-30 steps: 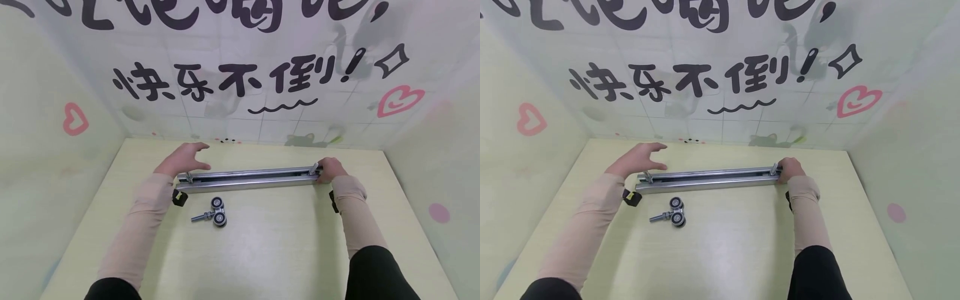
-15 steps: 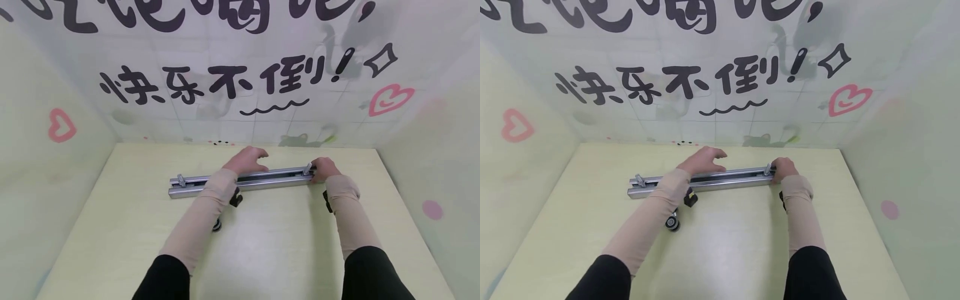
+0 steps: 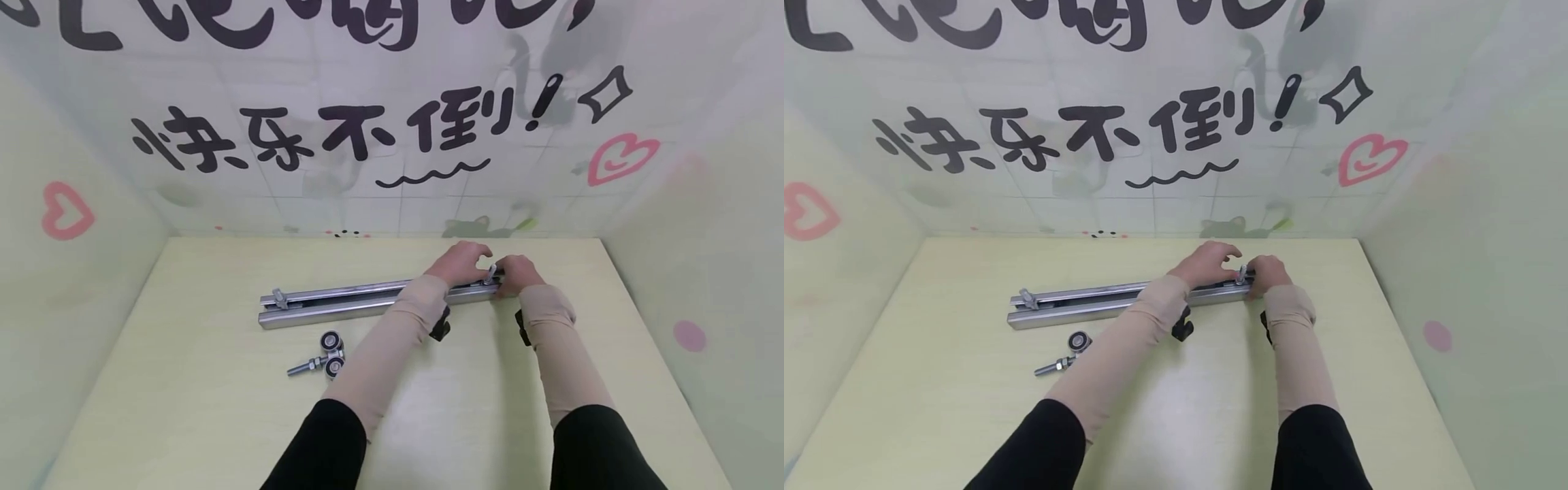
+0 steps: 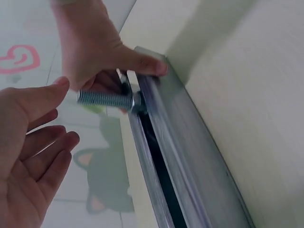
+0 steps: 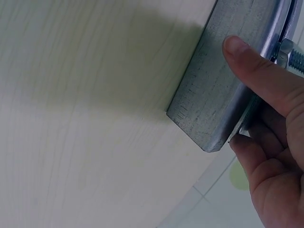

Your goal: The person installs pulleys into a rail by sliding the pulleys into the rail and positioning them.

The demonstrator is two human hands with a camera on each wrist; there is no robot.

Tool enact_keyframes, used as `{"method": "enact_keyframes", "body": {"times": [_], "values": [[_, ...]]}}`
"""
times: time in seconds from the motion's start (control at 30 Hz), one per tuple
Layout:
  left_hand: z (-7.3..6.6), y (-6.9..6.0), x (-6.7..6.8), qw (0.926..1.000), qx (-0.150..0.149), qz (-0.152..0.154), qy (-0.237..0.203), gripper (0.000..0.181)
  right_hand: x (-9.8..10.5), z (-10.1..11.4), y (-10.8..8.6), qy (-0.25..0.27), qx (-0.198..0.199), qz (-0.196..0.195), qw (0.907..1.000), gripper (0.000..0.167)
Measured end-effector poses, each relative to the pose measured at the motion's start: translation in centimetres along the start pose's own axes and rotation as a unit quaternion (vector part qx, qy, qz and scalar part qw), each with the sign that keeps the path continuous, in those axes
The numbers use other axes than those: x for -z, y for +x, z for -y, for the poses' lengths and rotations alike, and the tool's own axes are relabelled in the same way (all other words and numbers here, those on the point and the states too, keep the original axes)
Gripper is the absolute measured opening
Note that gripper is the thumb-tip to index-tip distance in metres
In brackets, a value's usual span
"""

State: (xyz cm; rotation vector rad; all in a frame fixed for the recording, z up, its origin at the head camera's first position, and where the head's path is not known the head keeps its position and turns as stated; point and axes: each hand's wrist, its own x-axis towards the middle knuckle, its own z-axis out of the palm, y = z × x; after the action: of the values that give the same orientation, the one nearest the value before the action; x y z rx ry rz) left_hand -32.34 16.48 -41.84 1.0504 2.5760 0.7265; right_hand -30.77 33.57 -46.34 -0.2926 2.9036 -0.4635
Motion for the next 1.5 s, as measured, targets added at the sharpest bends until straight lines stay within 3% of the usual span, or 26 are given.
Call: {"method": "enact_keyframes", "body": {"times": [0.13, 0.27, 0.47, 0.77, 1.1, 1.5], "values": [[-1.0, 0.8, -0.5, 0.9998, 0.001, -0.012, 0.015, 0.032, 0.1, 0.4, 0.1, 0.0, 0.003, 0.0, 1.0, 0.037], [-1.6, 1.0, -1.1, 0.9989, 0.03, -0.022, 0.029, 0.024, 0.2, 1.0, 0.2, -0.008, -0.002, -0.001, 1.0, 0.034], [-1.8, 1.2, -2.1, 0.9949, 0.076, -0.035, 0.056, 0.017, 0.2, 1.5, 0.1, -0.004, -0.001, 0.0, 1.0, 0.038], [-2.1, 1.2, -2.7, 0.9885, 0.108, -0.055, 0.091, 0.011, 0.2, 1.8, 0.0, 0.012, -0.009, 0.007, 0.9999, 0.042], [-2.5, 1.3, -2.8, 0.9846, 0.118, -0.067, 0.11, 0.015, 0.1, 1.4, 0.2, 0.008, -0.001, 0.002, 1.0, 0.04], [-1.8, 1.2, -2.5, 0.9856, 0.114, -0.047, 0.115, 0.011, 0.1, 0.2, 0.1, -0.002, -0.011, 0.011, 0.9999, 0.052]]}}
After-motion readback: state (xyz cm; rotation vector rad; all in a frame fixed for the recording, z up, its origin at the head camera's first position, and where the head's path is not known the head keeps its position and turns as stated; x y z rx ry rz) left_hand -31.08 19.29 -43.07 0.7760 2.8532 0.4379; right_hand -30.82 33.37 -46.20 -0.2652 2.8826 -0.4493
